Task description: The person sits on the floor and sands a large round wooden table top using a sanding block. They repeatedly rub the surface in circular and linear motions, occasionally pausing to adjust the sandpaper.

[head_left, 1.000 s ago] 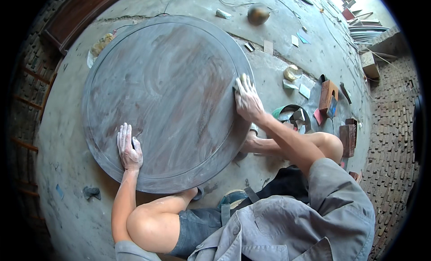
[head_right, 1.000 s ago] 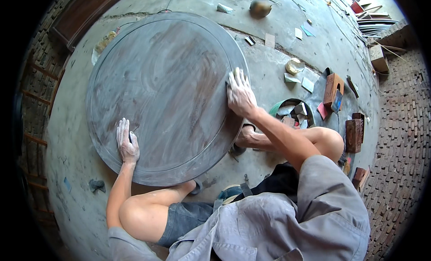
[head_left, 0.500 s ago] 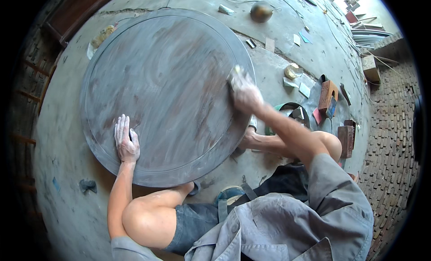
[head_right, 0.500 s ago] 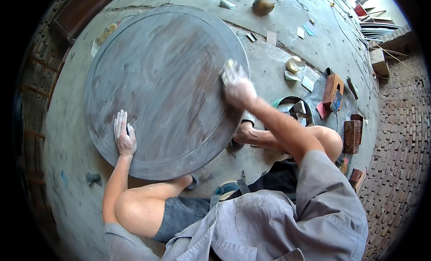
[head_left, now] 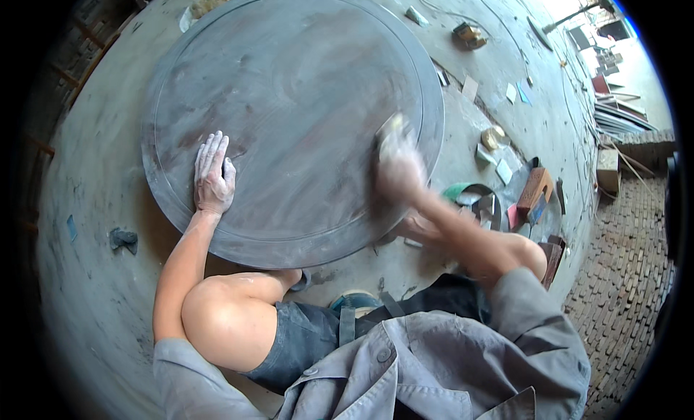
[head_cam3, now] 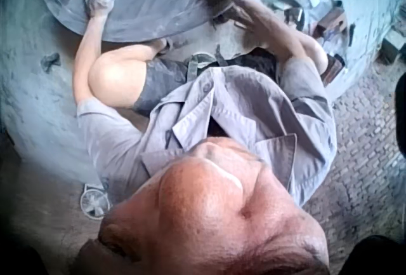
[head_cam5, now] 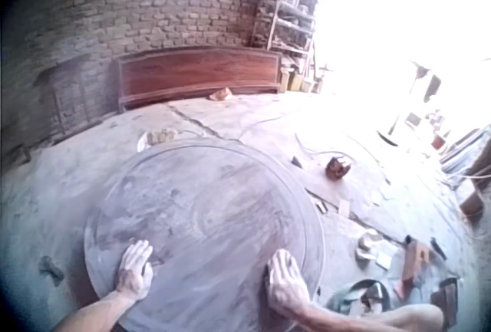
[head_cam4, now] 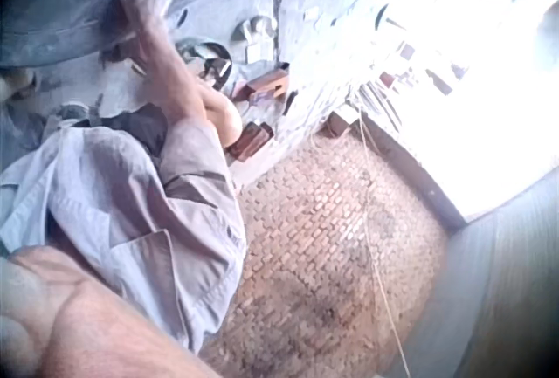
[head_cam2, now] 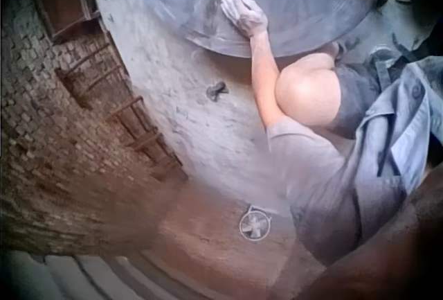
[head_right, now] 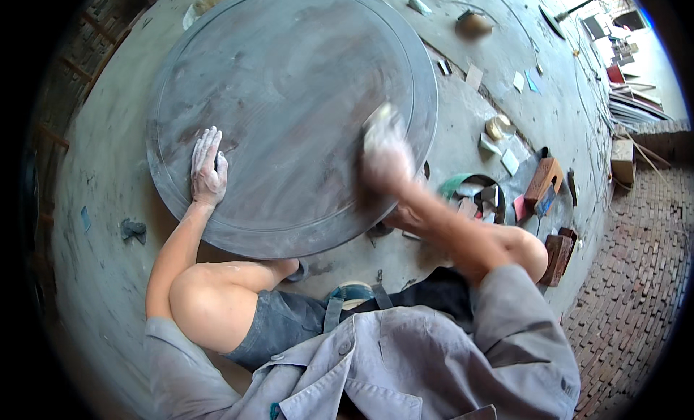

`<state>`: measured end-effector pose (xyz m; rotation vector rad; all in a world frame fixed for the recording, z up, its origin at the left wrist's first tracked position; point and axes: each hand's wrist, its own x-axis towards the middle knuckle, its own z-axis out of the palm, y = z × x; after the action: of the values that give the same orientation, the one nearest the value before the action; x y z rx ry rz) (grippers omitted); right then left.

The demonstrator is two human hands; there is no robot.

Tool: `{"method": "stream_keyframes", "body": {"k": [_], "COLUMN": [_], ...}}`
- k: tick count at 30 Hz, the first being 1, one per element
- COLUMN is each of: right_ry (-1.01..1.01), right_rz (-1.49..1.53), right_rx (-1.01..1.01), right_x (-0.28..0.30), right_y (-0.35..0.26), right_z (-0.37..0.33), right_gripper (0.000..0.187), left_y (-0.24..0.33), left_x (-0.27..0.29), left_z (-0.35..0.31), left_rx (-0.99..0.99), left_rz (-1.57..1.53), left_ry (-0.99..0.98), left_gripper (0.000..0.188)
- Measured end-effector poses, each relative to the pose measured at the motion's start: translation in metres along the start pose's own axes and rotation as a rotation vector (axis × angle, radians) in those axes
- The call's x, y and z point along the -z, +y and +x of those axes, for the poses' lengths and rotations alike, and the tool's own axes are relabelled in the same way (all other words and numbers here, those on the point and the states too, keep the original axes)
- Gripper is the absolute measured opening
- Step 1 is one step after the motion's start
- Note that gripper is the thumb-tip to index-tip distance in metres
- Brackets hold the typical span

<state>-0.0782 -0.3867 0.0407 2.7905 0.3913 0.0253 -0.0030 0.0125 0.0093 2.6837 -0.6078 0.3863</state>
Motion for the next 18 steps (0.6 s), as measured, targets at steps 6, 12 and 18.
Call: {"method": "stream_keyframes", "body": {"k": [6,12,18], "right_ry": [0.079,0.174,0.016], "right_rz": [0.204,0.164,0.066], "right_rx": [0.23,-0.026,0.085], "right_x": [-0.011,-0.006,-0.036], "right_y": [-0.007,-0.011,0.044], "right_z": [-0.025,0.008,0.011], "right_gripper": [0.056,0.06,0.066], "left_y": [0.006,0.004,0.002], "left_x": [0.0,-0.003,-0.001], "left_z": [0.001,0.004,-0.001], "left_rx": [0.007,0.034,0.019], "left_rz": [-0.049,-0.042,-0.033], "left_ry": [-0.007,-0.006,0.003], "left_gripper": [0.048,0.049,0.051]}}
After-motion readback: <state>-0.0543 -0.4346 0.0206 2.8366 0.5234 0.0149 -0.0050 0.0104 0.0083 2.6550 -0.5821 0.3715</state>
